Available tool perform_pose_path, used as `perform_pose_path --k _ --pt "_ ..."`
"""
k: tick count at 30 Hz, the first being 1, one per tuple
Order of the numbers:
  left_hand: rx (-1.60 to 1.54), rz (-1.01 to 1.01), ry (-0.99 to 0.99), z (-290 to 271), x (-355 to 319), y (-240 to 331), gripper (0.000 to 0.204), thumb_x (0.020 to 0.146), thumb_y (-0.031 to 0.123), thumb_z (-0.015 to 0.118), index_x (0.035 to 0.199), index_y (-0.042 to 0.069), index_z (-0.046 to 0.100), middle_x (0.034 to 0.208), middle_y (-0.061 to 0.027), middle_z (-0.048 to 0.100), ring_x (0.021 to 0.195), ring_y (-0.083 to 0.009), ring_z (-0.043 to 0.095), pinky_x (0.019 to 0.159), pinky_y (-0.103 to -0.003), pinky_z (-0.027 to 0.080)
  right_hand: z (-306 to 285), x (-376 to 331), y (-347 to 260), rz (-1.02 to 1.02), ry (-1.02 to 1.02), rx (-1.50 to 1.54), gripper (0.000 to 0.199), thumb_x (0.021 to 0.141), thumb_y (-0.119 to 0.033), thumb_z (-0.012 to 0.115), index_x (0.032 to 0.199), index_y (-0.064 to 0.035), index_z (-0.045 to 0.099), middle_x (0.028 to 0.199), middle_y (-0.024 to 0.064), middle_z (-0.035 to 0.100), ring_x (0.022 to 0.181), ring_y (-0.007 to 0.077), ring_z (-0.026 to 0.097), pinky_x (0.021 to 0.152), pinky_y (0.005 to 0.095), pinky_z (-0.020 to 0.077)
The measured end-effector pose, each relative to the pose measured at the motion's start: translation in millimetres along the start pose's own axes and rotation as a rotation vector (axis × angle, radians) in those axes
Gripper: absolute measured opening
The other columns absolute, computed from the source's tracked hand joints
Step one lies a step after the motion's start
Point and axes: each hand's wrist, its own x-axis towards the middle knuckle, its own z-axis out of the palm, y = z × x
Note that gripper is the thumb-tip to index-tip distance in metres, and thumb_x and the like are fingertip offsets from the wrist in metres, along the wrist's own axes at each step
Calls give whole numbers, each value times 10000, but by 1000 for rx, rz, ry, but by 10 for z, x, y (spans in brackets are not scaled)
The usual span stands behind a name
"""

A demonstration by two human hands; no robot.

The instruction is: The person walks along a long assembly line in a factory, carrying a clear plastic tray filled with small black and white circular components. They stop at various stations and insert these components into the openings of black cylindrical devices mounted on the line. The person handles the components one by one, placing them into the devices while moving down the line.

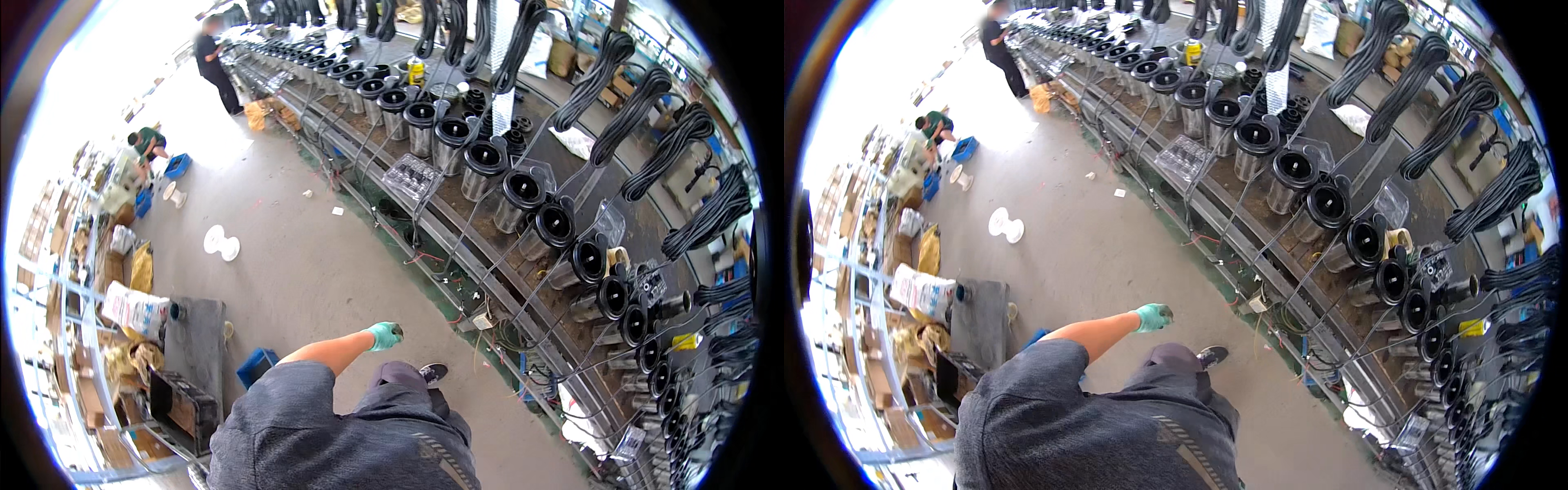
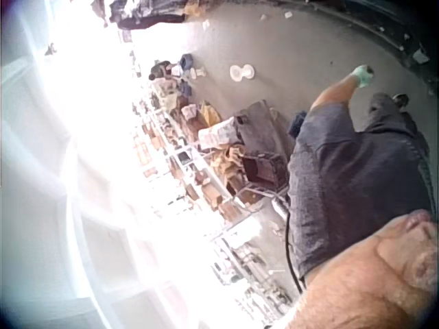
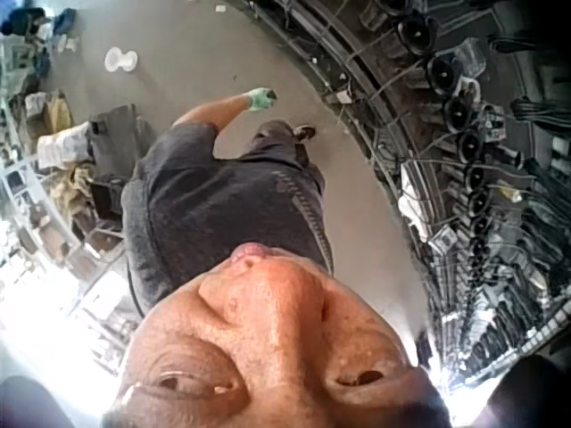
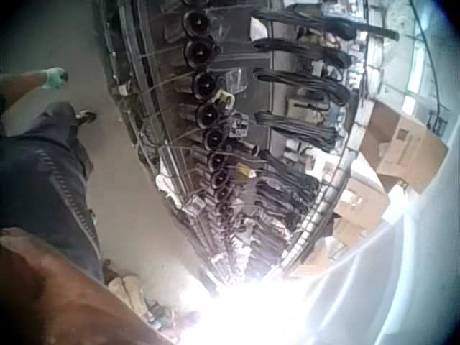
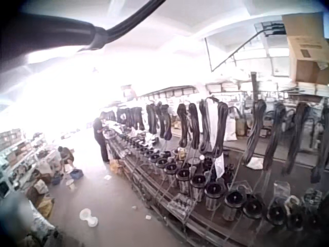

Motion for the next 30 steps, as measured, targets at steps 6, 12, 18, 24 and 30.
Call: perform_pose_path --k 6,12,18,24,30 --pt "-98 -245 209 748 -830 -675 395 904 324 620 1168 49 725 1123 -211 737 1076 -354 699 930 -435 546 -182 373 -477 -36 -143 -139 369 1047 -328 498 1379 -170 525 1245 115 686 1012 319 681 831 494 557" --pt "-151 -550 129 1467 -1658 -1684 377 931 321 598 1172 67 739 1036 -153 758 946 -306 733 763 -440 613 -484 545 -601 -20 -187 -198 375 1053 -341 487 1388 -180 534 1265 101 689 1065 303 674 882 491 550" --pt "-72 -523 138 1429 -1520 -1483 295 956 247 574 1124 73 741 930 -128 744 798 -270 730 675 -409 610 -982 684 -547 33 -166 -115 382 1058 -354 476 1397 -190 543 1284 86 691 1119 287 667 933 488 542" --pt "252 -356 -240 1296 -62 -751 288 990 186 478 956 102 751 793 -98 731 674 -250 697 587 -407 548 -1873 404 172 71 -25 185 390 1064 -367 465 1406 -201 552 1304 72 693 1172 271 660 985 486 535" --pt "518 -95 -341 1310 853 603 263 953 194 625 1172 66 696 967 -86 763 765 -249 715 668 -412 569 -1634 -663 535 69 351 386 389 1024 -109 478 1408 -58 505 1207 198 702 897 343 739 768 441 609"
